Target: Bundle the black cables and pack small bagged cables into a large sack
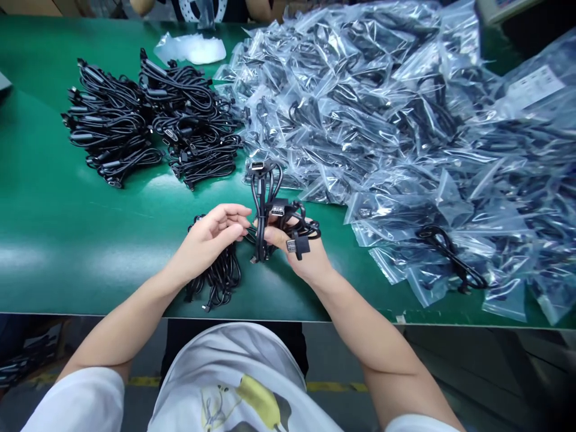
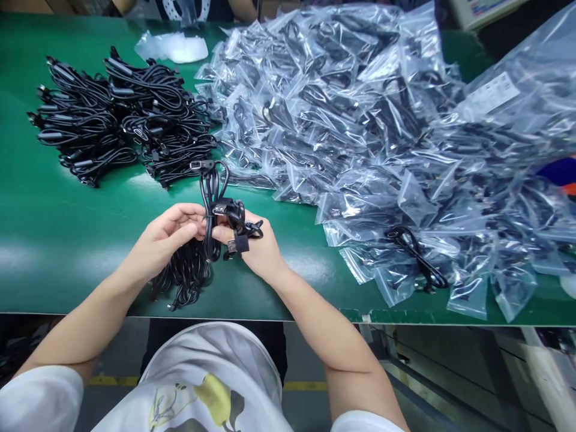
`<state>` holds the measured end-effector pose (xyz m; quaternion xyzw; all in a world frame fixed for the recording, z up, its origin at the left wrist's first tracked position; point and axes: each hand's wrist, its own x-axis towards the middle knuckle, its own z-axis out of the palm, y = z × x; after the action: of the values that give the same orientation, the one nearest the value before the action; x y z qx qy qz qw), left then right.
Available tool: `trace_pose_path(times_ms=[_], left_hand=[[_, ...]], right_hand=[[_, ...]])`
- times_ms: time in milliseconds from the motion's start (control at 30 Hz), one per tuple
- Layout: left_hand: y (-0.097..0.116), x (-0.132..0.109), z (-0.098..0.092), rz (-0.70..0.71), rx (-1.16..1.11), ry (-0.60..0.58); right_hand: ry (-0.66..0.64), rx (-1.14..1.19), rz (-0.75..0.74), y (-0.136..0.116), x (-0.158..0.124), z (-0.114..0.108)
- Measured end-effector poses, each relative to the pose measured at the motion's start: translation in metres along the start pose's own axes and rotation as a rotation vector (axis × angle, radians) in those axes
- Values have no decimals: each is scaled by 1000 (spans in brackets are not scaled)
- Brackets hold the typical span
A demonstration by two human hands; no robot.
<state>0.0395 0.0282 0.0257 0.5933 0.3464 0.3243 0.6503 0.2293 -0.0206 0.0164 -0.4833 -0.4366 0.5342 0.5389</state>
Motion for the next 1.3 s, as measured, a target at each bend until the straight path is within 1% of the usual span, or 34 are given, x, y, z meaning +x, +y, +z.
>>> trace_pose_path(times_ms=[133,200,267,367,500,567,633,733,867,1000,1100,1167,1300], left_hand=[[0,2,-2,30,-157,68],[0,3,-2,53,-248,105],[0,4,-3,51,-306,125],[2,4,-5,12,-340,103],[5,4,-6,-11,-377,85],[6,4,-5,-7,-390,88],[7,4,-5,2,-399,103],[7,4,-5,-20,-410,141],[7,5,-8,-51,-398,169],[7,5,-10,-15,-326,165],[6,3,-10,54,-246,165],[4,2,-11,88,-169,177],[6,-1,-14,93,-60,172]], right_hand=[[-133,-135,-72,-9,-1,5],[-172,-208,-91,-11,-1,8],[-208,-230,-89,-10,-1,10],[-258,-147,2,-6,-2,10],[-265,-27,170,-2,-3,8],[-267,-3,191,-2,-3,8],[-285,-4,174,-2,-4,8],[-298,-93,73,-3,-3,9],[-288,-307,-138,-8,-4,10],[-254,-460,-364,-12,-9,11],[-227,-634,-503,-10,-13,12],[-195,-791,-597,-6,-16,13],[-82,-1049,-745,1,-18,14]])
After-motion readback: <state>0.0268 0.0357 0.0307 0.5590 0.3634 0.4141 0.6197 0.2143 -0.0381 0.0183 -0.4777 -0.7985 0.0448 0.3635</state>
